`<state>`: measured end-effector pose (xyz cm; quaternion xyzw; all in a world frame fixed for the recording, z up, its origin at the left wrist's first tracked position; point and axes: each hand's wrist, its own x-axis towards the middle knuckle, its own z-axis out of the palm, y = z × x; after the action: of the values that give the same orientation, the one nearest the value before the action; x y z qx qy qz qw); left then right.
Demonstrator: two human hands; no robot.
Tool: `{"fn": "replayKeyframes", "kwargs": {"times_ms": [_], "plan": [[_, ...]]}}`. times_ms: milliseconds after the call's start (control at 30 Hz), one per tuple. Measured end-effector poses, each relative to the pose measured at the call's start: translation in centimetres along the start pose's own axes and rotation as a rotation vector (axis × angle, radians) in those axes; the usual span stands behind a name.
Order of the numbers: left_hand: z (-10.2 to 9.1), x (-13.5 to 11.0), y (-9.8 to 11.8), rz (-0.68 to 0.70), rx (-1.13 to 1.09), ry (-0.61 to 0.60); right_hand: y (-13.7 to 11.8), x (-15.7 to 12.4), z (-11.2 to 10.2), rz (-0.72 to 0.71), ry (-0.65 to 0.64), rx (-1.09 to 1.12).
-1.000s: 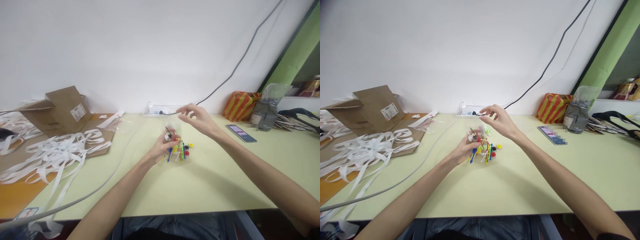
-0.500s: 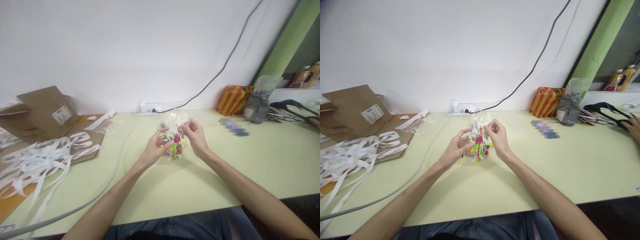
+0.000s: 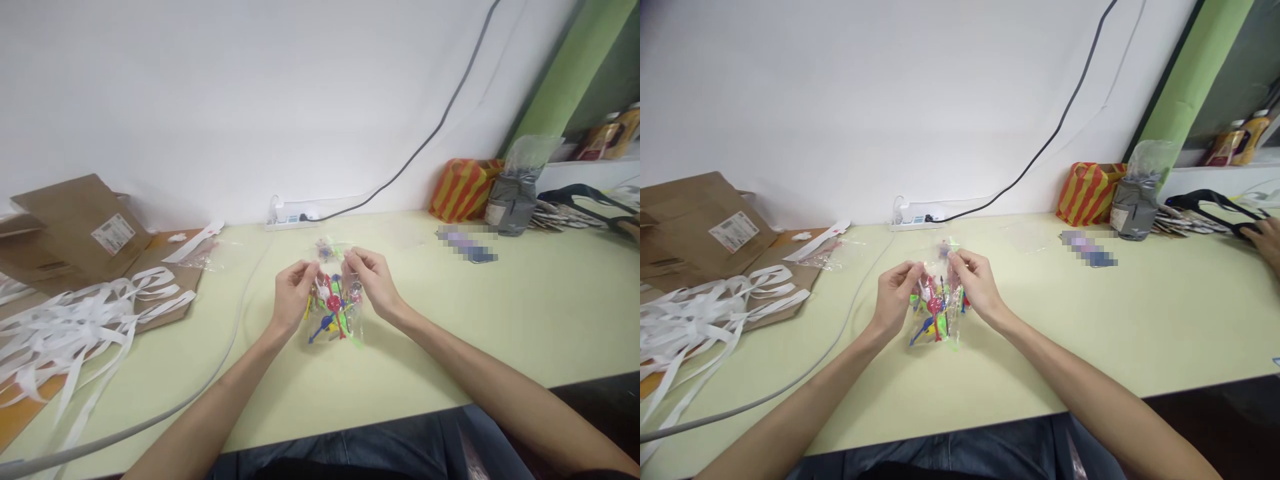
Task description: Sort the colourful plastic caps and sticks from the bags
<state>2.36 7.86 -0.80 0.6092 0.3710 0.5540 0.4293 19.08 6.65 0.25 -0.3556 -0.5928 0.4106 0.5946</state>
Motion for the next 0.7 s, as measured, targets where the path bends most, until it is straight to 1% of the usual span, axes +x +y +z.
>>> {"fn": "replayKeyframes", "kwargs": {"times_ms": [33,100,267,333,400,500,633,700], "plan": [[-0.1,0.1,-0.1,0.003,-0.011,0.025,0.0,0.0,0.0,-0.002,0.007,0.003],[-0.3,0.2,-0.1,0.0,-0.058,0.032,0.2,0.1,0.0,-0.008,0.01,-0.005],[-0.6,0.3,0.2,-0.035,-0.15,-0.061,0.3,0.4,-0.3,0.003,-0.03,0.001],[-0.7,0.3,0.3,-0.05,-0.143,-0.085,0.4,0.6,-0.6,0.019,-0.043,0.025],[-0.8,0.5,0.2,-0.061,-0.131,-0.083,0.6,0.8,-0.9,0.03,-0.048,0.077],[-1.1,0.7,0.3,-0.05,-0.103,-0.102,0.7,0.9,-1.2,0.046,-0.031,0.14],[-1.9,1.0,1.1,-0.002,-0.055,-0.203,0.8,1.0,-1.3,0.05,-0.011,0.135],[-2.3,1.2,1.5,0.017,-0.059,-0.227,0.9,0.9,-1.2,0.052,-0.009,0.139]]}}
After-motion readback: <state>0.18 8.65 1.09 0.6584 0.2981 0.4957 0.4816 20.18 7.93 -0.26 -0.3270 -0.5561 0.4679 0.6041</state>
